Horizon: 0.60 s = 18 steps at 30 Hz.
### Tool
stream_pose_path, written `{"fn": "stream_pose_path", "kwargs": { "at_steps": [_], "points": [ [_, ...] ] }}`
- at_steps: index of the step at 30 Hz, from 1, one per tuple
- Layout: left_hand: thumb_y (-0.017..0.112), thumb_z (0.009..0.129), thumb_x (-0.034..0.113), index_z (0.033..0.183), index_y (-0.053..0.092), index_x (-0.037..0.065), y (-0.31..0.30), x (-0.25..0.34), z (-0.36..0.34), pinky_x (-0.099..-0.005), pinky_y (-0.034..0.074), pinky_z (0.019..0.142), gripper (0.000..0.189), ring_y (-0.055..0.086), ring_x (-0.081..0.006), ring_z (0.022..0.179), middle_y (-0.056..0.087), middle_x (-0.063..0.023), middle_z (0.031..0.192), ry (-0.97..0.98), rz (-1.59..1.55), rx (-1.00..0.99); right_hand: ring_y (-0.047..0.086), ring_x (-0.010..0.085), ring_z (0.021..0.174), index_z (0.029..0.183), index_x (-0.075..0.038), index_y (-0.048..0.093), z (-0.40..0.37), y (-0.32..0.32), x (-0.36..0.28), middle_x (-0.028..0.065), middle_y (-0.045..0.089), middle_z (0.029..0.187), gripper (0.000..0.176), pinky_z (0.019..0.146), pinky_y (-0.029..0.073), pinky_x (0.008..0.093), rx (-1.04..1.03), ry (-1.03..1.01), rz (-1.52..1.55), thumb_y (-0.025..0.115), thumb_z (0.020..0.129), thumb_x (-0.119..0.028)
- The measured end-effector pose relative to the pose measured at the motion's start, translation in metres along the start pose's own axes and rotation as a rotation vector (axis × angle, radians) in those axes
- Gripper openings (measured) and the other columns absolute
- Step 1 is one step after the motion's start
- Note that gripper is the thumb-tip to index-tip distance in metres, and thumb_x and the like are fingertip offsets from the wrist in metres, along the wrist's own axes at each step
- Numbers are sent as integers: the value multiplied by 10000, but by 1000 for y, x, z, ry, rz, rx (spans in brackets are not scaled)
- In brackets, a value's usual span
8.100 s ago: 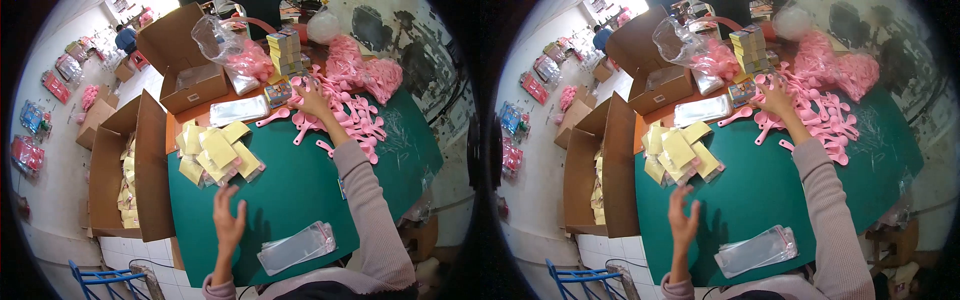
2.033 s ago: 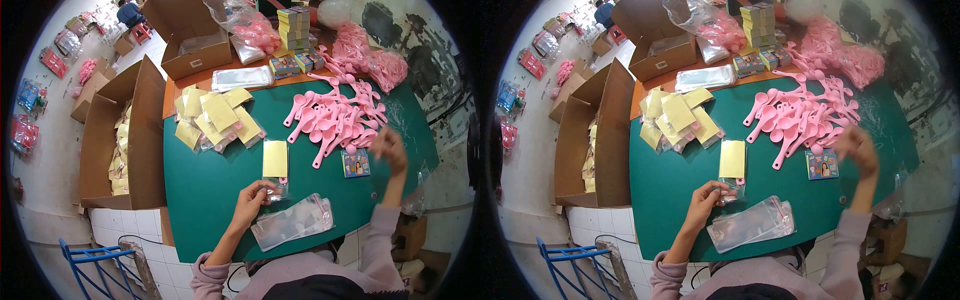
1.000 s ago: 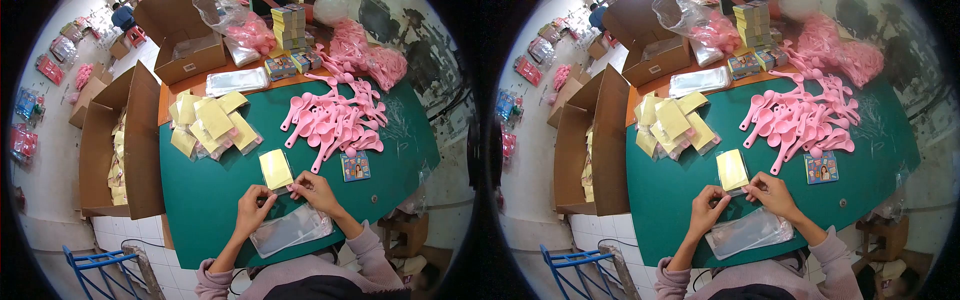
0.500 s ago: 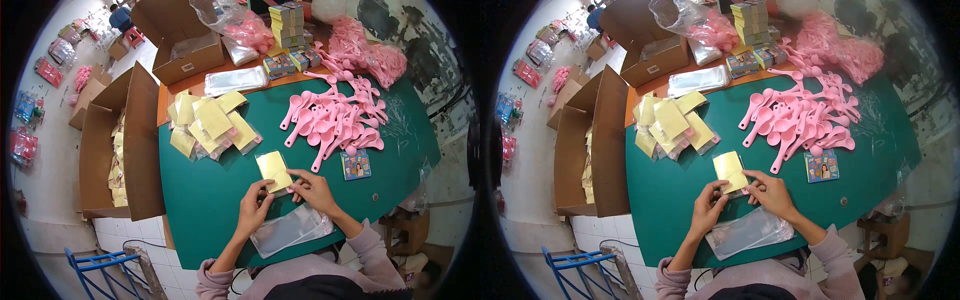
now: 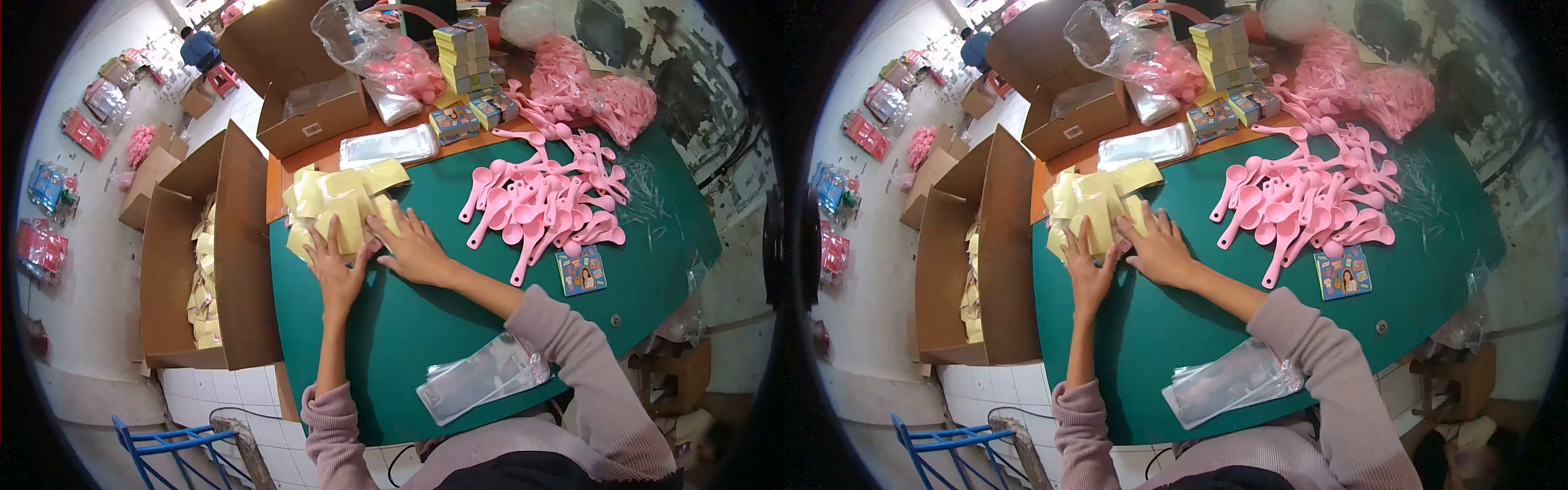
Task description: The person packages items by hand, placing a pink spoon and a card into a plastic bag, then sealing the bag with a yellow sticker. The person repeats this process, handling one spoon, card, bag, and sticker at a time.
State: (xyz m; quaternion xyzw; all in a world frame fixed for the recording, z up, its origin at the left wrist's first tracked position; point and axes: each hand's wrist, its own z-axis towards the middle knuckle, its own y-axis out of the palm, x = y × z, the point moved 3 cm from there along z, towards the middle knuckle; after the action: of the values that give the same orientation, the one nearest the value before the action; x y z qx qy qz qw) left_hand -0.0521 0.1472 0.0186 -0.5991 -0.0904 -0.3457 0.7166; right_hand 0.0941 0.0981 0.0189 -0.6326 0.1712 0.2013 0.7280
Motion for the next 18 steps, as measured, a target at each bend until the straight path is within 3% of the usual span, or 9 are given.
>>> {"fn": "stream_pose_path", "kwargs": {
  "at_steps": [4, 7, 8, 10, 11, 13, 14, 15, 18],
  "points": [
    [627, 778, 348, 1375, 292, 240, 5, -25, 39, -587, 177, 1016, 693, 177, -504, 1277, 155, -285, 1413, 223, -73, 109, 245, 516, 1238, 1350, -200, 308, 36, 15, 4, 296, 162, 1398, 656, 968, 306, 570, 46, -9, 123, 622, 774, -224],
    [627, 778, 352, 1374, 295, 224, 2, -35, 62, -553, 180, 1032, 694, 196, -498, 1272, 167, -288, 1408, 192, -105, 72, 223, 508, 1255, 1347, -177, 304, 50, 10, 13, 307, 130, 1404, 661, 981, 293, 570, 79, -47, 174, 615, 765, -197],
    [629, 774, 368, 1378, 289, 226, 1, -38, 63, -523, 193, 1039, 708, 192, -501, 1271, 160, -297, 1407, 108, -33, 33, 332, 445, 1213, 1256, -97, 404, 43, 6, 16, 274, 319, 1321, 542, 928, 359, 546, 232, -59, 124, 590, 747, -128],
    [638, 769, 358, 1346, 336, 184, -15, -11, 50, -520, 225, 1023, 673, 224, -508, 1248, 205, -295, 1386, 82, 144, 134, 462, 340, 1088, 1070, -54, 514, 25, -25, 28, 170, 498, 1124, 341, 819, 415, 493, 73, -108, 71, 565, 734, -86],
    [646, 765, 348, 1314, 384, 142, -20, 4, 38, -516, 256, 1007, 642, 255, -516, 1224, 251, -293, 1365, 57, 323, 229, 488, 292, 1022, 987, -67, 531, 8, -43, 33, 121, 521, 1029, 258, 775, 415, 456, 90, -211, -108, 556, 730, -72],
    [663, 756, 297, 1182, 480, 51, -13, 21, 4, -512, 320, 945, 525, 384, -478, 1129, 400, -268, 1253, 204, -6, 182, 521, 228, 947, 898, -93, 552, -23, -71, 51, 57, 552, 930, 177, 738, 408, 396, 52, -301, -393, 564, 722, -82],
    [667, 751, 247, 1021, 534, 9, -14, 54, -20, -471, 378, 875, 384, 488, -408, 994, 510, -214, 1089, 418, -103, 124, 529, 211, 937, 891, -106, 555, -35, -77, 61, 42, 559, 925, 176, 745, 403, 374, -6, -287, -493, 580, 717, -105],
    [660, 754, 237, 982, 548, 21, -6, 79, -47, -421, 422, 823, 333, 529, -355, 930, 536, -184, 1004, 475, -222, -138, 529, 211, 937, 891, -106, 555, -47, -77, 71, 42, 559, 925, 176, 745, 403, 374, -14, -289, -488, 580, 717, -105],
    [686, 727, 176, 988, 535, 16, 18, 137, -118, -361, 479, 691, 341, 561, -296, 824, 537, -145, 914, 476, -260, -519, 537, 195, 906, 875, -115, 559, -62, -75, 81, 25, 559, 879, 174, 739, 403, 360, 39, -336, -535, 592, 706, -136]
  ]
}}
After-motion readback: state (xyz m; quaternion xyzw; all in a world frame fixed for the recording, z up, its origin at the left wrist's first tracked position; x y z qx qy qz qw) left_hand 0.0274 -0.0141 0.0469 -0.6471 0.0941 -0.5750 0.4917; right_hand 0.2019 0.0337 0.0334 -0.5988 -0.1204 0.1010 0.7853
